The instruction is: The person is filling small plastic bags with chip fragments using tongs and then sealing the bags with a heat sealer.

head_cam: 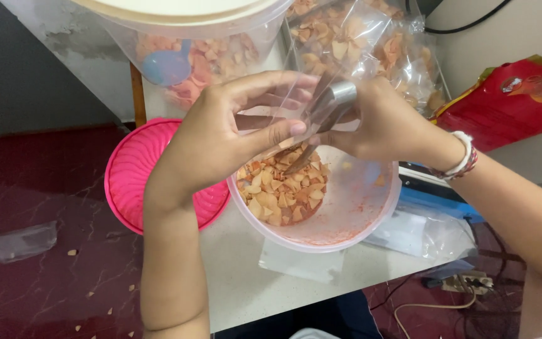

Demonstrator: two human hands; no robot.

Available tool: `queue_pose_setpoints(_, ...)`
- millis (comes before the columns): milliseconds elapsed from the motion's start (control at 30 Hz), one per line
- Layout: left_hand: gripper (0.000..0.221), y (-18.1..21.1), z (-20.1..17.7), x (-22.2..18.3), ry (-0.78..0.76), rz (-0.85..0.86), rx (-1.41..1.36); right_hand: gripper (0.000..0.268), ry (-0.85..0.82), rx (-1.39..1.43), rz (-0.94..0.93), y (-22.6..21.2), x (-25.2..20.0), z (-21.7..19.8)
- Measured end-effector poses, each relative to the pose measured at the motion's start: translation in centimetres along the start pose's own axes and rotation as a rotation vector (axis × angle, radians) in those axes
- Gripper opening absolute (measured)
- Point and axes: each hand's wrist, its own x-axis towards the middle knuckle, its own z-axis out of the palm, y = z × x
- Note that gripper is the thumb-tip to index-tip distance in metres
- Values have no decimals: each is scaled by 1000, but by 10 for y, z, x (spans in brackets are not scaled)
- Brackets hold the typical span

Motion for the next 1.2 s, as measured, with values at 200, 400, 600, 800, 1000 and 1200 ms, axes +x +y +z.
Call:
queue_pose_setpoints(200,37,2,-3,-3,14,16,-3,26,-5,-83,-1,-6,-4,-13)
queue_pose_setpoints(400,36,0,-2,-2,-1,35,-13,20,-30,-90,-52,-10,0,-15)
queue_pose_setpoints(600,36,-1,-2,-3,8,27,-1,18,-43,-108,46,-3,3,0)
queue_pose_setpoints(800,37,1,-4,-4,7,9,9,17,9,-91,75,-4,-3,-4)
queue_pose_setpoints(1000,39,1,-4,-4,20,-61,20,19,123,-106,35,-7,-20,-24)
queue_pose_setpoints(1200,43,1,-6,-3,15,-79,49,15,488,-133,325,25,-68,-75)
